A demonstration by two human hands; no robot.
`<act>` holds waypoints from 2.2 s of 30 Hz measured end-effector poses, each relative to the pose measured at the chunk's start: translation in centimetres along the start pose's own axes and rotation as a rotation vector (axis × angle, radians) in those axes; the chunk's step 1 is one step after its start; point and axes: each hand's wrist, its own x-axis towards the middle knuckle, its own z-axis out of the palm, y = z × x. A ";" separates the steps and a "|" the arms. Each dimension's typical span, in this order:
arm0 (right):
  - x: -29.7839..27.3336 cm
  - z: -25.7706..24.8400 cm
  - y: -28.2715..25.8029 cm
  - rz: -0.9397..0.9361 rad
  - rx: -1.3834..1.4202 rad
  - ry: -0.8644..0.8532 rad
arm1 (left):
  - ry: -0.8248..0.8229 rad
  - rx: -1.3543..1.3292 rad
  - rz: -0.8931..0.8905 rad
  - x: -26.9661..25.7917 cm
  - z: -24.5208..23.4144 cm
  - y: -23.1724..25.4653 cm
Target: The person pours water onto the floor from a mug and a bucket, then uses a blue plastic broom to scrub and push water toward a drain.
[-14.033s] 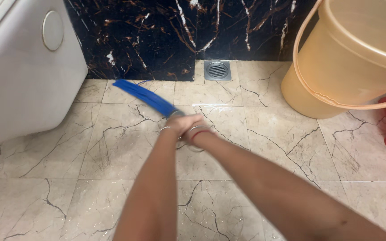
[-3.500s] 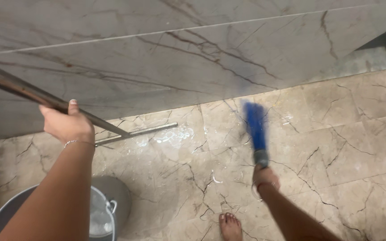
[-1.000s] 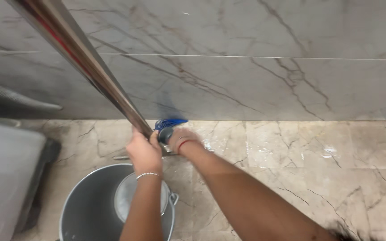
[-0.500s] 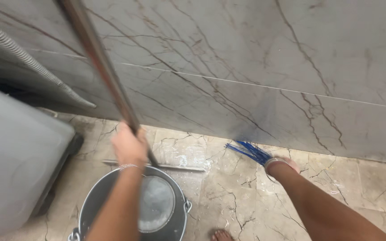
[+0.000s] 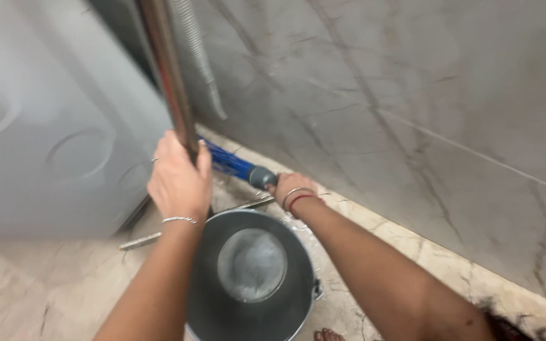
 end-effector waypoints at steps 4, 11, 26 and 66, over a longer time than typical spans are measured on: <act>3.2 1.9 -1.2 0.075 -0.099 0.075 | -0.005 0.032 -0.121 -2.5 -0.7 -4.6; 6.1 10.6 -1.7 0.116 -0.073 -0.015 | 0.037 0.150 -0.269 -7.8 -3.1 -13.1; 9.2 5.7 -4.6 0.179 -0.113 -0.036 | 0.159 0.061 -0.557 -11.4 -5.9 -19.5; 9.4 8.8 17.3 0.139 -0.517 -0.078 | 0.209 -0.039 -0.171 2.5 3.2 -16.1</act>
